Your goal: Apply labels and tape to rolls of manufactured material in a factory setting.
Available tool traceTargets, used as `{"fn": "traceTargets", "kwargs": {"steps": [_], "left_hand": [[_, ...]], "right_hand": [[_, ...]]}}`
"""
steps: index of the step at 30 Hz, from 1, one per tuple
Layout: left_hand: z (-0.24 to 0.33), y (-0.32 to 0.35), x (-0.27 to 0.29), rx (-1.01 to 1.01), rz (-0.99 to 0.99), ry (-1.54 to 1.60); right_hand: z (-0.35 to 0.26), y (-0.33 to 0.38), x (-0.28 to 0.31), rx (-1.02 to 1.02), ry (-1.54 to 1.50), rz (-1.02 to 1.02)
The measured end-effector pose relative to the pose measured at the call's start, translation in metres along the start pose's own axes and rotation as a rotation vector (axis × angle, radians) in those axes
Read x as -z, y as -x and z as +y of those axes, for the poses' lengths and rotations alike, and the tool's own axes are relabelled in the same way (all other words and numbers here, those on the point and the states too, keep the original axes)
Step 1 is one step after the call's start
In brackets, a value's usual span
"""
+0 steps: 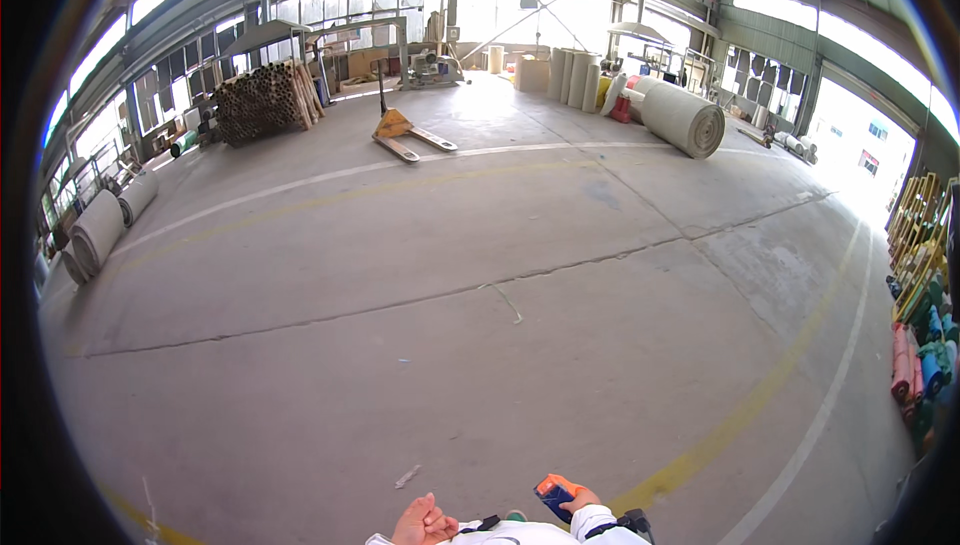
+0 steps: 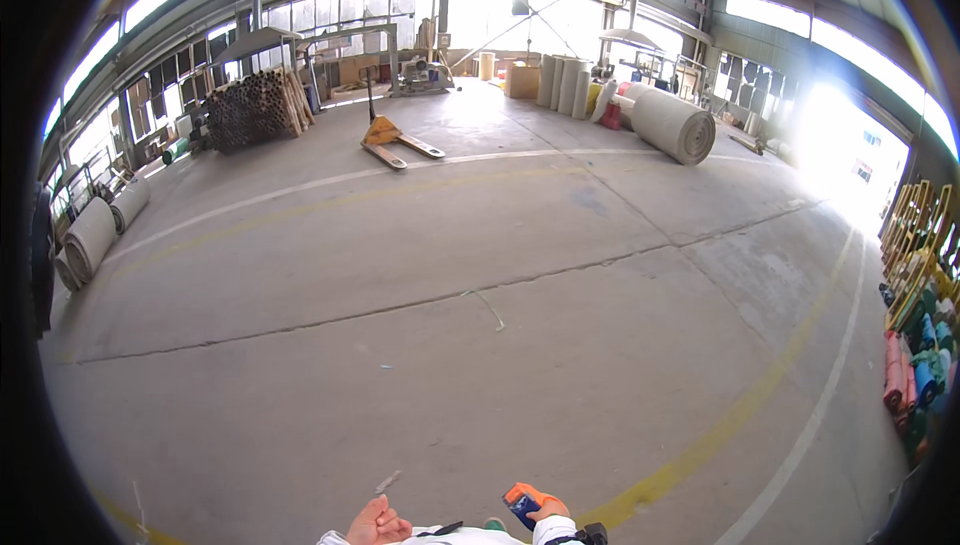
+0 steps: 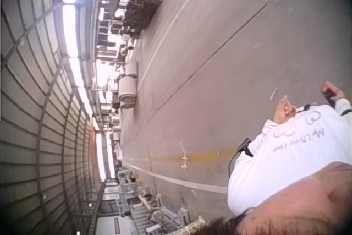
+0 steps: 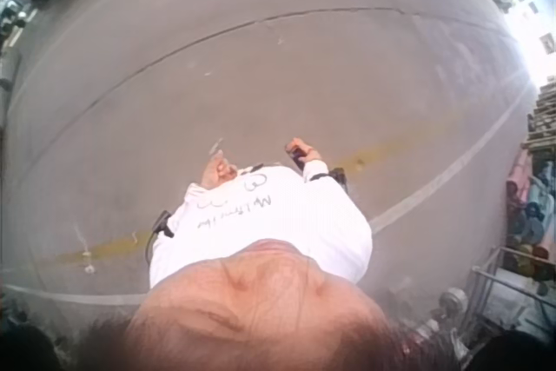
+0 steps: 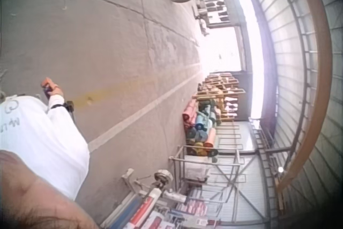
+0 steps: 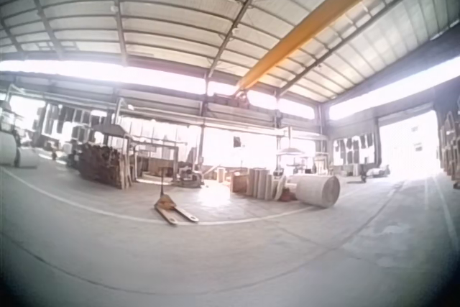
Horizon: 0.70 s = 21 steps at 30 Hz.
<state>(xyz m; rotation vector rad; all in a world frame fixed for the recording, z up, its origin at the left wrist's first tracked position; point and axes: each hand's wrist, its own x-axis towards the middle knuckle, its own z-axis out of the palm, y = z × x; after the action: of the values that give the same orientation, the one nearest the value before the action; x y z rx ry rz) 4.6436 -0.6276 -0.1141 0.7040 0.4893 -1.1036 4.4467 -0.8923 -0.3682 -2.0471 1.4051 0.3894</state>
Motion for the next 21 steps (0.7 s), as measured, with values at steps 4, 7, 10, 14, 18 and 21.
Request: {"fn": "traceTargets", "kwargs": {"steps": [4,7,10,14,18,21], "left_hand": [[-0.015,-0.007,-0.010,-0.004,-0.002,-0.121],[-0.025,-0.022,0.001,-0.018,0.018,-0.058],[-0.027,-0.027,0.020,0.101,-0.206,0.082],[-0.015,-0.044,0.028,-0.137,-0.113,0.040],[0.011,-0.048,0.047,-0.262,-0.075,0.098],[0.055,-0.013,0.093,-0.400,-0.096,0.261]], "right_hand": [[-0.007,-0.018,0.037,0.144,0.058,0.012],[-0.041,-0.030,0.051,0.308,0.152,0.048],[-0.117,-0.022,0.067,0.429,0.258,-0.051],[-0.221,-0.013,0.044,0.794,0.190,-0.113],[-0.319,0.053,0.007,1.138,0.085,-0.212],[-0.378,0.079,-0.066,1.220,-0.039,-0.411]]}}
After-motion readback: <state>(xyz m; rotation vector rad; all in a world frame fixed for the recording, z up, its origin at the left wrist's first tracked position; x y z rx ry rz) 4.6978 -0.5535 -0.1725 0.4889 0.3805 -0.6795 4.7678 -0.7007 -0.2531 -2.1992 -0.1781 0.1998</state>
